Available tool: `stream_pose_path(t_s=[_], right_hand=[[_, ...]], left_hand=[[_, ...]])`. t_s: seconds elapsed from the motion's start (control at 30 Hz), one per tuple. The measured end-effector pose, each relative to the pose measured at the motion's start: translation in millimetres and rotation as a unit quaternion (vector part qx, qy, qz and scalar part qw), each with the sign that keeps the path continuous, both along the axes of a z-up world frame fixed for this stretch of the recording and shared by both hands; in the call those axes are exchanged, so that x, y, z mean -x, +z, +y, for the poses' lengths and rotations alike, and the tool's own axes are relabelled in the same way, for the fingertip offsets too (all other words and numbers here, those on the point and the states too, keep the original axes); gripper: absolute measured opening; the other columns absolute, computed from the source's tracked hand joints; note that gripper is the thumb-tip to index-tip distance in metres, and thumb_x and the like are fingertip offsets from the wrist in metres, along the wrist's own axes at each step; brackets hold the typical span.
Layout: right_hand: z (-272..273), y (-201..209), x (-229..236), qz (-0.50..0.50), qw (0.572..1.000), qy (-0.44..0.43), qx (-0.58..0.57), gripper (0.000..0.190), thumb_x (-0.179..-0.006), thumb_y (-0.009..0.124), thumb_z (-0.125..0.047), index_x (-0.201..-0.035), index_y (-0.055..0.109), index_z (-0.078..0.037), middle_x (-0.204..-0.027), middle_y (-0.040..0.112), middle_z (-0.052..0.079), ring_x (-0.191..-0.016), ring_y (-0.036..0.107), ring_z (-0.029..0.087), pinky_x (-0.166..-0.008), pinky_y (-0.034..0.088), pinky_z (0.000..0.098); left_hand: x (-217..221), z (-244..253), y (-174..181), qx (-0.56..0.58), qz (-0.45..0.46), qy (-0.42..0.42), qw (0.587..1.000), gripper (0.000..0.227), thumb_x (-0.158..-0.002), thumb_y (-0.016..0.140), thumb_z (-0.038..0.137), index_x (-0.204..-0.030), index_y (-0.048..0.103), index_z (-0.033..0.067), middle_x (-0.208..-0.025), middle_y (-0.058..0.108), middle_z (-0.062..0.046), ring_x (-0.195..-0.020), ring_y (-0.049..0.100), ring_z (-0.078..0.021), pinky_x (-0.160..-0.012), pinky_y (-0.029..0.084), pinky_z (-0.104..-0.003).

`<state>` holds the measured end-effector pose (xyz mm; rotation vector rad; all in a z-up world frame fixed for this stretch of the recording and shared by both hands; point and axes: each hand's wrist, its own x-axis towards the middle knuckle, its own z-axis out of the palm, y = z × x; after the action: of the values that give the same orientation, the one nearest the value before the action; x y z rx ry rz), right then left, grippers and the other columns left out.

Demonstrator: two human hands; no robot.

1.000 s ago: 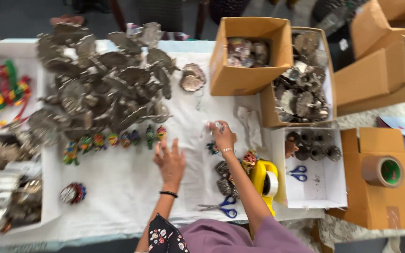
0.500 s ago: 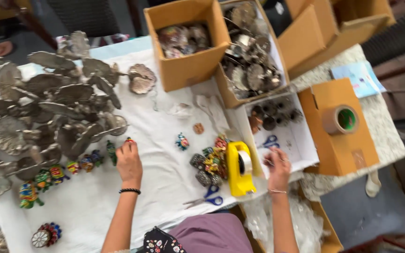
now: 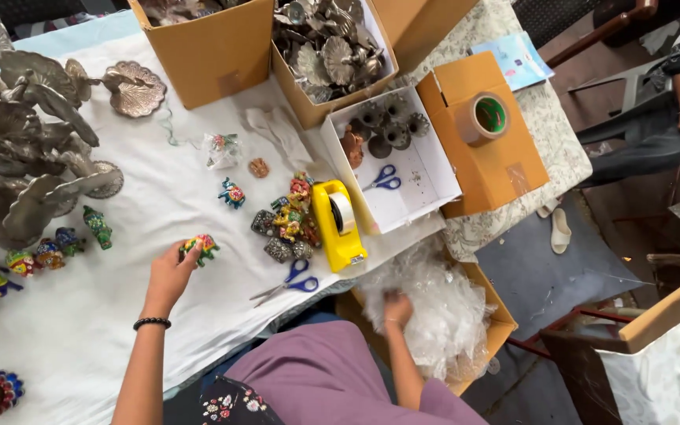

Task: The person wraps small decorative figurines in bubble wrap and places them into a cardboard box. They then seal the box with packing tape. The person handles multiple figurines one at a time, wrapping each individually before stacking them in the box.

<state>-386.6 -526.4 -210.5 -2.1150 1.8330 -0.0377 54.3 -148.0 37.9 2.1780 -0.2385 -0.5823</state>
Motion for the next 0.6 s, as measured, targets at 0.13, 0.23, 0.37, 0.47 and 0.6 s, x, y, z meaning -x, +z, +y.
stream_pose_path(t_s=[0.13, 0.23, 0.37, 0.47, 0.6], right_hand=[[-44.9, 110.5, -13.6, -0.230, 0.963, -0.058, 0.127, 0.027, -0.100, 0.064, -0.031, -0.106, 0.072, -0.006, -0.107, 0.074, 0.015, -0.099, 0.069, 0.034, -0.088, 0.053, 0.0445], [-72.3, 167.1, -16.7, -0.353, 0.920, -0.085, 0.148, 0.034, -0.110, 0.057, -0.033, -0.125, 0.061, -0.003, -0.119, 0.069, 0.013, -0.109, 0.064, 0.027, -0.100, 0.050, 0.0414], [-23.3, 266.8, -83.9, -0.670, 0.719, -0.040, -0.180, 0.034, -0.112, 0.057, -0.028, -0.130, 0.054, 0.000, -0.116, 0.060, 0.008, -0.105, 0.056, 0.021, -0.098, 0.047, 0.0401], [44.8, 330.0, -162.6, -0.707, 0.560, -0.059, -0.428, 0.048, -0.095, 0.055, -0.026, -0.139, 0.055, -0.007, -0.125, 0.069, 0.005, -0.113, 0.065, 0.021, -0.098, 0.052, 0.0375], [87.8, 321.0, -226.0, -0.569, 0.652, 0.147, -0.479, 0.058, -0.089, 0.069, -0.001, -0.144, 0.051, -0.006, -0.126, 0.065, 0.005, -0.114, 0.063, 0.014, -0.100, 0.051, 0.0307]], left_hand=[[25.3, 24.6, -22.2, -0.054, 0.077, 0.006, 0.996, 0.040, -0.100, 0.066, 0.035, -0.126, 0.069, 0.0053, -0.086, 0.073, -0.022, -0.081, 0.070, -0.0311, -0.078, 0.054, -0.040], [50.0, 13.7, -23.2, -0.038, -0.235, -0.023, 0.971, 0.041, -0.098, 0.071, 0.030, -0.126, 0.065, 0.0016, -0.115, 0.064, -0.024, -0.103, 0.061, -0.0364, -0.089, 0.051, -0.043], [95.8, -43.8, -29.3, 0.095, -0.132, -0.006, 0.987, 0.041, -0.096, 0.065, 0.029, -0.129, 0.064, 0.0064, -0.124, 0.068, -0.012, -0.114, 0.062, -0.0285, -0.098, 0.047, -0.042], [130.0, -91.2, 8.2, 0.361, 0.198, -0.101, 0.906, 0.047, -0.099, 0.059, 0.028, -0.141, 0.056, 0.0085, -0.130, 0.067, -0.005, -0.117, 0.062, -0.0169, -0.101, 0.049, -0.033], [139.4, -116.5, 41.6, 0.448, 0.322, -0.036, 0.833, 0.042, -0.100, 0.065, 0.021, -0.138, 0.056, 0.0076, -0.123, 0.067, -0.006, -0.106, 0.063, -0.0141, -0.093, 0.051, -0.032]])
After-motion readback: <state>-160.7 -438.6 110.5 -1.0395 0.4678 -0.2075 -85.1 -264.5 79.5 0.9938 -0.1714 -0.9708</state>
